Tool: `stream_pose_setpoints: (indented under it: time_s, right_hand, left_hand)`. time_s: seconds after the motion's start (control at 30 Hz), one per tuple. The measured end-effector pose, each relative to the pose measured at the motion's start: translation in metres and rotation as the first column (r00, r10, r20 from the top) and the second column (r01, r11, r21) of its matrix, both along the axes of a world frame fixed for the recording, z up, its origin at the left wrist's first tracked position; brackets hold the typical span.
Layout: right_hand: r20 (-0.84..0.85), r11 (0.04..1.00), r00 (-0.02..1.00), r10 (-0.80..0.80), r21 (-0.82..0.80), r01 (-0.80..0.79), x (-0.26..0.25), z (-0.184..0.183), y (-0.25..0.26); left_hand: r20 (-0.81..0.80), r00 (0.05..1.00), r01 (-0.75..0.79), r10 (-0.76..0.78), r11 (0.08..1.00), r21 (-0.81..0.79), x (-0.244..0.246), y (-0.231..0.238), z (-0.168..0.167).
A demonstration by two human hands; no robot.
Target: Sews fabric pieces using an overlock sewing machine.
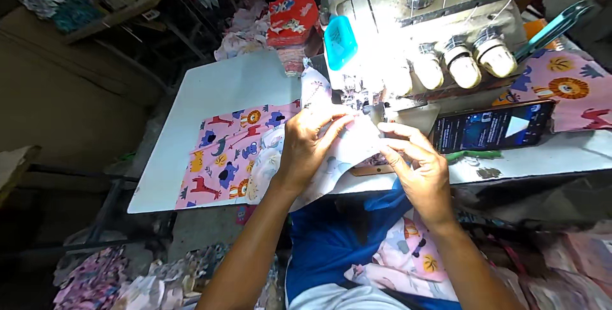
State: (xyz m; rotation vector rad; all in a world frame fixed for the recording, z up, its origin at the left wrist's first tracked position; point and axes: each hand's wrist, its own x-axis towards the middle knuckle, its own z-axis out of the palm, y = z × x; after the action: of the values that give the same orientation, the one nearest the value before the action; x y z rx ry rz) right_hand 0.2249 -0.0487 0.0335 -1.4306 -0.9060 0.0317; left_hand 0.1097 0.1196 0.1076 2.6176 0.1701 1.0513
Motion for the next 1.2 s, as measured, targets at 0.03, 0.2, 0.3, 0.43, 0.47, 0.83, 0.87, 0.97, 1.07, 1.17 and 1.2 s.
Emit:
stream_pose_setpoints:
  time_s: [0.03, 0.2, 0.3, 0.43, 0.47, 0.83, 0.87, 0.97, 1.07, 1.17, 1.2]
  right_hand:
    - [-0.040, 1.000, 0.999, 0.022, 0.014, -0.021, 0.002, 0.001, 0.001]
    - [-0.261, 0.983, 0.954, 0.148, 0.148, -0.112, -0.001, -0.003, 0.002]
    - [-0.350, 0.971, 0.914, 0.206, 0.191, -0.146, -0.011, -0.009, -0.004]
    - [-0.412, 0.967, 0.882, 0.227, 0.200, -0.156, -0.027, -0.011, -0.010]
    - [-0.426, 0.966, 0.874, 0.234, 0.203, -0.159, -0.030, -0.012, -0.010]
    - [-0.486, 0.960, 0.834, 0.263, 0.219, -0.175, -0.040, -0.006, -0.004]
    - [-0.483, 0.962, 0.838, 0.254, 0.214, -0.169, -0.042, -0.004, -0.004]
    - [-0.463, 0.966, 0.854, 0.235, 0.204, -0.156, -0.045, 0.001, -0.003]
    - [-0.412, 0.968, 0.885, 0.216, 0.208, -0.140, -0.043, 0.004, -0.001]
    - [-0.335, 0.978, 0.927, 0.170, 0.172, -0.118, -0.039, 0.007, 0.003]
    - [-0.307, 0.983, 0.940, 0.147, 0.149, -0.105, -0.038, 0.007, 0.004]
  left_hand:
    - [-0.006, 1.000, 0.014, -0.014, 1.000, -0.013, 0.003, 0.004, -0.001]
    - [-0.082, 0.994, 0.069, -0.078, 0.992, -0.106, 0.007, 0.020, -0.005]
    - [-0.156, 0.984, 0.065, -0.084, 0.991, -0.120, 0.004, 0.021, 0.000]
    - [-0.211, 0.971, 0.080, -0.108, 0.987, -0.137, -0.002, 0.020, 0.006]
    - [-0.222, 0.970, 0.070, -0.100, 0.988, -0.138, -0.003, 0.019, 0.006]
    - [-0.171, 0.985, 0.006, -0.026, 0.993, -0.117, -0.008, 0.005, -0.006]
    - [-0.158, 0.987, 0.023, -0.043, 0.992, -0.128, -0.008, 0.006, -0.007]
    - [-0.148, 0.988, 0.025, -0.045, 0.991, -0.133, -0.002, 0.010, -0.005]
    - [-0.176, 0.983, 0.021, -0.047, 0.989, -0.149, 0.004, 0.012, 0.000]
    - [-0.143, 0.986, 0.064, -0.085, 0.987, -0.145, 0.015, 0.022, -0.002]
    - [-0.120, 0.988, 0.083, -0.101, 0.986, -0.142, 0.020, 0.028, -0.004]
